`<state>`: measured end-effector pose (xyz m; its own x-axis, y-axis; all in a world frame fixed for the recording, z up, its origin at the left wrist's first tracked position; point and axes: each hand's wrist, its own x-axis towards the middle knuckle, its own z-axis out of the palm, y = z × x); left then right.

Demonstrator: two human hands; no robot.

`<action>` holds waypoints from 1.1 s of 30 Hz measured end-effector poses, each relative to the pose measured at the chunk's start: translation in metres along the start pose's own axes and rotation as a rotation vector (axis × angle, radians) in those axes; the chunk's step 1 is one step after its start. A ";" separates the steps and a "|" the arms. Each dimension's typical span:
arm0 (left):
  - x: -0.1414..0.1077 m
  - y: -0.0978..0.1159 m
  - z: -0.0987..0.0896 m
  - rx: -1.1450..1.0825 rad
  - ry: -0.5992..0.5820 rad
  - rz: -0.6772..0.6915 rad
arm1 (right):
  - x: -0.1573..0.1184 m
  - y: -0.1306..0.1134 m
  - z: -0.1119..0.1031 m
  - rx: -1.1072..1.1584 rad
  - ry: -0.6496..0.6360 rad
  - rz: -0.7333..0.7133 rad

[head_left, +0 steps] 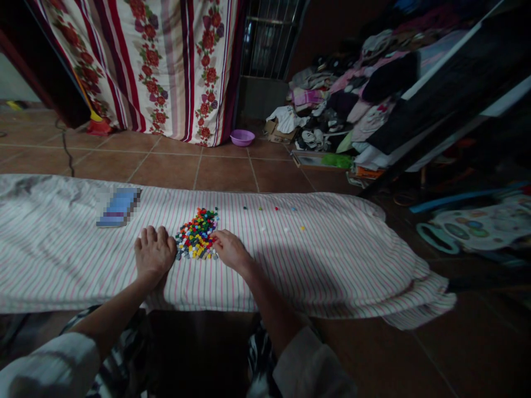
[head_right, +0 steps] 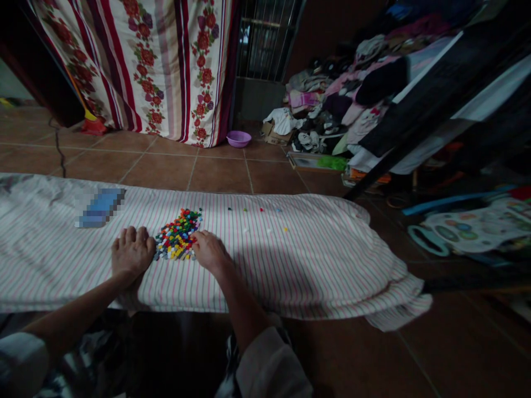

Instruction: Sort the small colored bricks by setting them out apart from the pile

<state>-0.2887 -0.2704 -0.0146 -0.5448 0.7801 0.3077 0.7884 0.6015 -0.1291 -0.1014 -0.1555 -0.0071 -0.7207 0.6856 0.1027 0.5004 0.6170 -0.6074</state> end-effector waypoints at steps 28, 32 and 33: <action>0.001 -0.001 0.006 -0.083 -0.020 -0.035 | 0.005 0.012 0.007 -0.103 0.079 0.037; 0.001 -0.001 0.007 -0.067 -0.008 -0.028 | 0.008 0.005 0.010 -0.113 0.021 -0.008; 0.001 -0.001 0.007 -0.065 -0.005 -0.027 | 0.008 0.004 0.010 -0.111 0.011 -0.022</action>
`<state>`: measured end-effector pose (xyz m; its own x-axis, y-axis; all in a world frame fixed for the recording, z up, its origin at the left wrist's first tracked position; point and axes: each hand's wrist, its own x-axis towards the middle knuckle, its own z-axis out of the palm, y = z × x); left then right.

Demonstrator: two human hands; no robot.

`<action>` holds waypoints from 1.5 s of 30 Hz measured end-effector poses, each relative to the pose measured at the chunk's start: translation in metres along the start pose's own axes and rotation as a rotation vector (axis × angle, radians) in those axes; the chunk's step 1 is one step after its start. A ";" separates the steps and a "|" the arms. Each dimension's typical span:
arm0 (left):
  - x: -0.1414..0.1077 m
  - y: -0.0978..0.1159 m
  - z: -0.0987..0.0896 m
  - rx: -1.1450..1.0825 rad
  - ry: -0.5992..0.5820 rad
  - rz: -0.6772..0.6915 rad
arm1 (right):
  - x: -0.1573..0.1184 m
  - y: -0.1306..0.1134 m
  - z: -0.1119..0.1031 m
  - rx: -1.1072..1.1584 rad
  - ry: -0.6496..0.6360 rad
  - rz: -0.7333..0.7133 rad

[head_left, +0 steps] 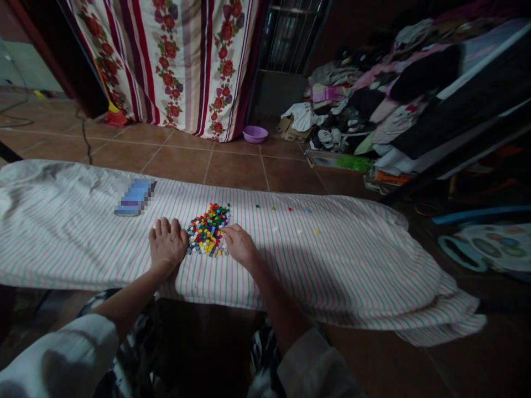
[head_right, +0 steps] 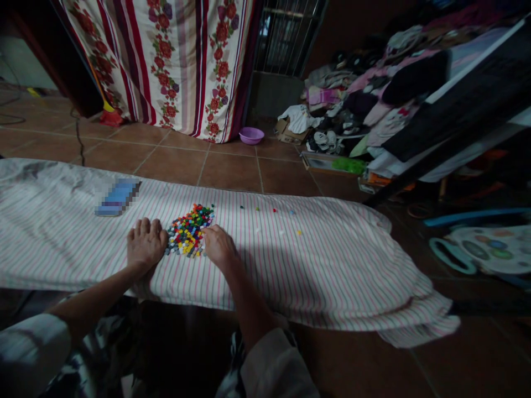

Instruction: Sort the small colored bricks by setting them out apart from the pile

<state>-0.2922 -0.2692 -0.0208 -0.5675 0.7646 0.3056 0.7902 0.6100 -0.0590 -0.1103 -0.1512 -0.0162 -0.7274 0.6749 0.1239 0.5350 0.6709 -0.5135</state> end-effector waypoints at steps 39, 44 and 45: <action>0.000 0.001 -0.003 -0.011 -0.015 -0.004 | 0.028 -0.016 0.007 0.012 0.010 0.004; 0.000 0.001 -0.005 -0.023 -0.025 -0.007 | 0.029 -0.017 0.008 0.017 0.018 0.011; 0.000 0.001 -0.006 -0.029 -0.028 -0.004 | 0.029 -0.017 0.008 0.019 0.021 0.010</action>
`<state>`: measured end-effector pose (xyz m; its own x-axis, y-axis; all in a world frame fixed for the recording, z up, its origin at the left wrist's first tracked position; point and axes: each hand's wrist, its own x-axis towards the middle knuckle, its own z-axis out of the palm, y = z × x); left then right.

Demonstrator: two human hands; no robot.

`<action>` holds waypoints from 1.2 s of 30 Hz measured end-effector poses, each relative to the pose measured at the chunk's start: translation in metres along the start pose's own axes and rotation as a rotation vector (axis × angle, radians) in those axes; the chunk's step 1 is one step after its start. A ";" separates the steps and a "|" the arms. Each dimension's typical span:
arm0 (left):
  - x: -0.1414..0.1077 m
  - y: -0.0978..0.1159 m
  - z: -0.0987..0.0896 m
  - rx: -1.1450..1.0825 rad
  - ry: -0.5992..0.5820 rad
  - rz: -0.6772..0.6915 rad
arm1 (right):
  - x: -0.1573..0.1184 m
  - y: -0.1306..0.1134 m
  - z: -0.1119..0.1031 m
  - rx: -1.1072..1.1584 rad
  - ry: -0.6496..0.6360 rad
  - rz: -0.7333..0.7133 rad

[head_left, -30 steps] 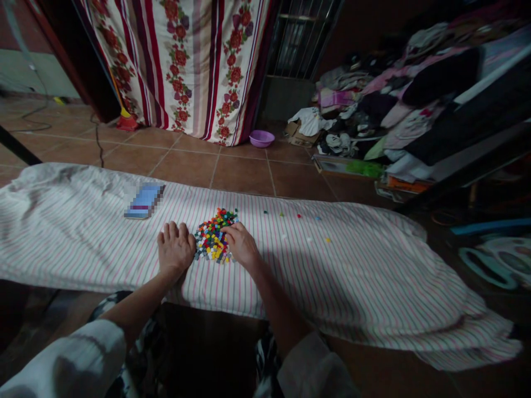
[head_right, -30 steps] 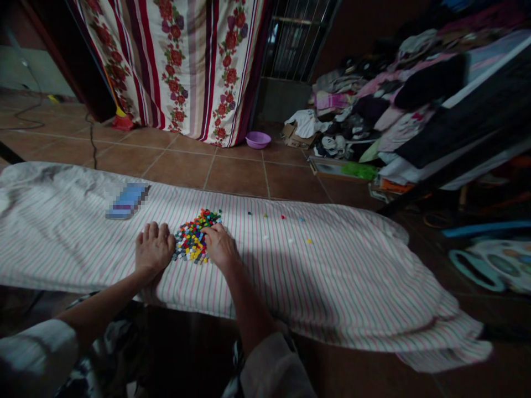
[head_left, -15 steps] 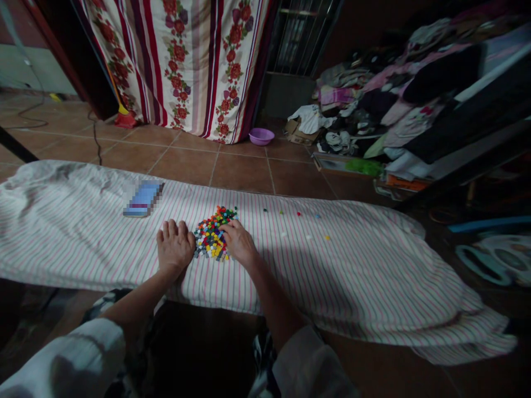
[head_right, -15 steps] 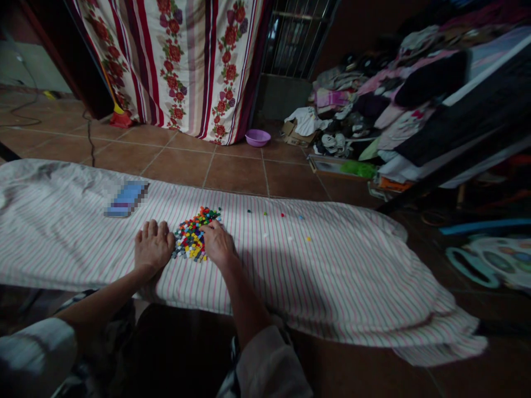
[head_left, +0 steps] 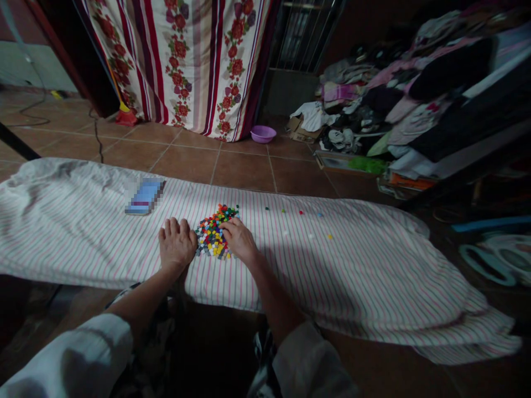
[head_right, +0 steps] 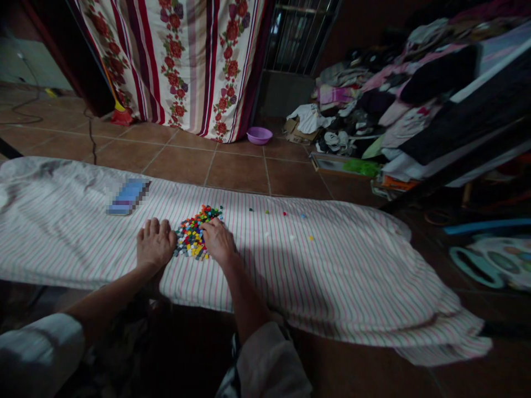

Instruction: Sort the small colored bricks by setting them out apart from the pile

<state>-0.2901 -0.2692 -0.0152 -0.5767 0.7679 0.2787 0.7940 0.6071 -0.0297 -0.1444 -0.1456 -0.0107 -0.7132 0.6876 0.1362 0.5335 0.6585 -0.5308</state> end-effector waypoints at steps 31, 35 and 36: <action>-0.001 -0.001 0.001 0.014 0.015 0.008 | 0.007 0.029 -0.007 -0.074 0.137 0.188; -0.001 0.000 -0.001 0.026 0.025 0.019 | 0.007 0.027 -0.008 -0.108 0.132 0.196; -0.001 0.000 -0.002 0.026 0.029 0.021 | 0.007 0.027 -0.009 -0.117 0.127 0.201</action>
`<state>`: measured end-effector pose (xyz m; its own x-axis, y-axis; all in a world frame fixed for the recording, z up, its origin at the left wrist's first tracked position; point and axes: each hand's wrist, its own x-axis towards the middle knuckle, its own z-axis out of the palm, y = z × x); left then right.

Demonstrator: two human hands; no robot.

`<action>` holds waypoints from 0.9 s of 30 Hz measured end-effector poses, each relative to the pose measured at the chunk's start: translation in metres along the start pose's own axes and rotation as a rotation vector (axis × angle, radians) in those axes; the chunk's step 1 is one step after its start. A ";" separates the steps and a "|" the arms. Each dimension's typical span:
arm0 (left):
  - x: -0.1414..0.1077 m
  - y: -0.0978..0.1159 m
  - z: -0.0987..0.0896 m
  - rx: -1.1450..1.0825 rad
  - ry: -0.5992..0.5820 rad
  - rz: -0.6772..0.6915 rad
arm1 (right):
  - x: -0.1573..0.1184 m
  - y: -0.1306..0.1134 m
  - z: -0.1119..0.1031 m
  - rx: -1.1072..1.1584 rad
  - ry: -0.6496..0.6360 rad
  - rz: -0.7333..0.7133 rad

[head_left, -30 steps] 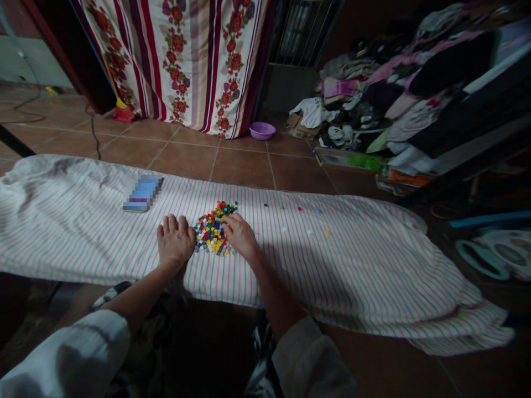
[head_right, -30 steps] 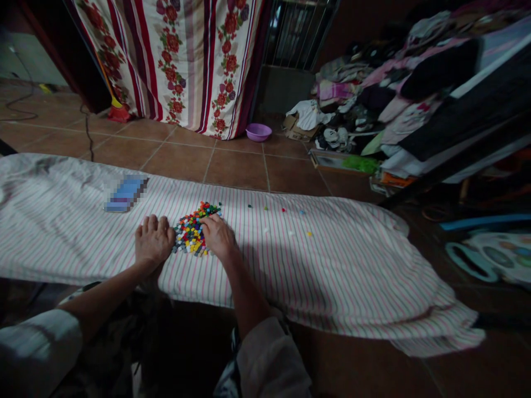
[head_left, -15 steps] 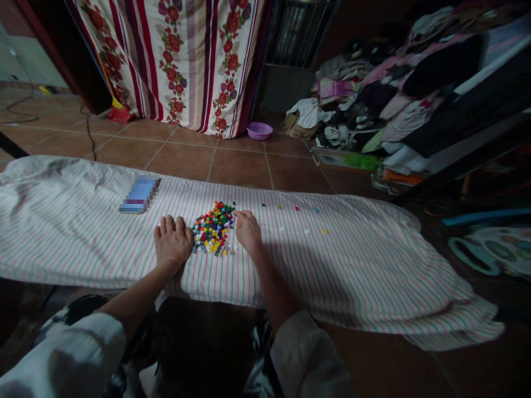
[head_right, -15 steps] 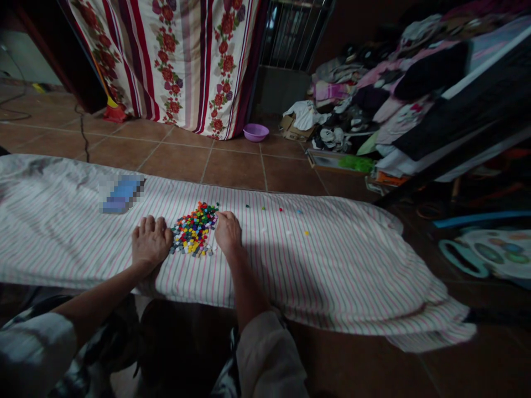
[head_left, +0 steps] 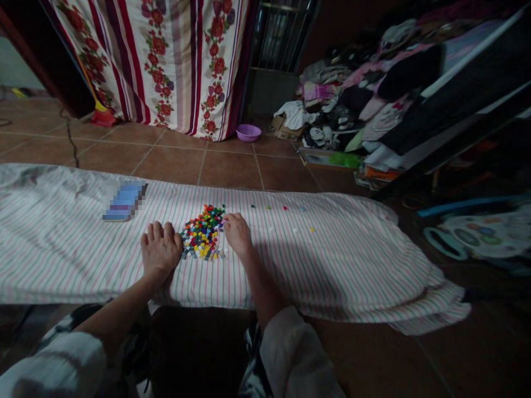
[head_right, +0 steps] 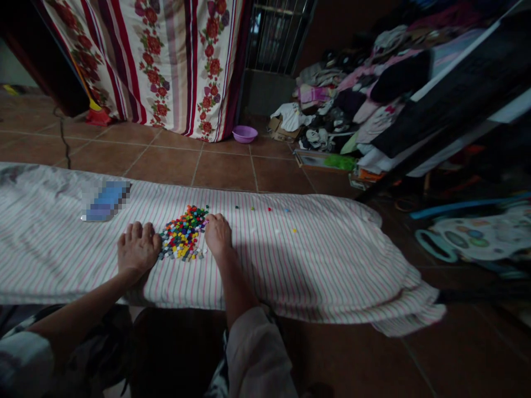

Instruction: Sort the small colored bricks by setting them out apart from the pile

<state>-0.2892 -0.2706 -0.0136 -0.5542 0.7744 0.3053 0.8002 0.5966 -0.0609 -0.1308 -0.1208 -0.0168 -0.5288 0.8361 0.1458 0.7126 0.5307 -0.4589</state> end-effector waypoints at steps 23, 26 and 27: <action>-0.002 0.001 -0.008 -0.053 -0.015 0.024 | -0.016 0.007 -0.022 0.012 0.035 0.014; -0.002 0.001 -0.006 -0.020 0.009 0.028 | -0.019 0.016 -0.031 -0.018 0.042 0.054; -0.002 0.000 -0.006 -0.009 0.012 0.028 | -0.020 0.020 -0.034 -0.031 0.044 0.072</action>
<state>-0.2866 -0.2730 -0.0088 -0.5289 0.7880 0.3151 0.8172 0.5731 -0.0615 -0.0904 -0.1223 0.0011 -0.4556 0.8771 0.1519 0.7624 0.4725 -0.4421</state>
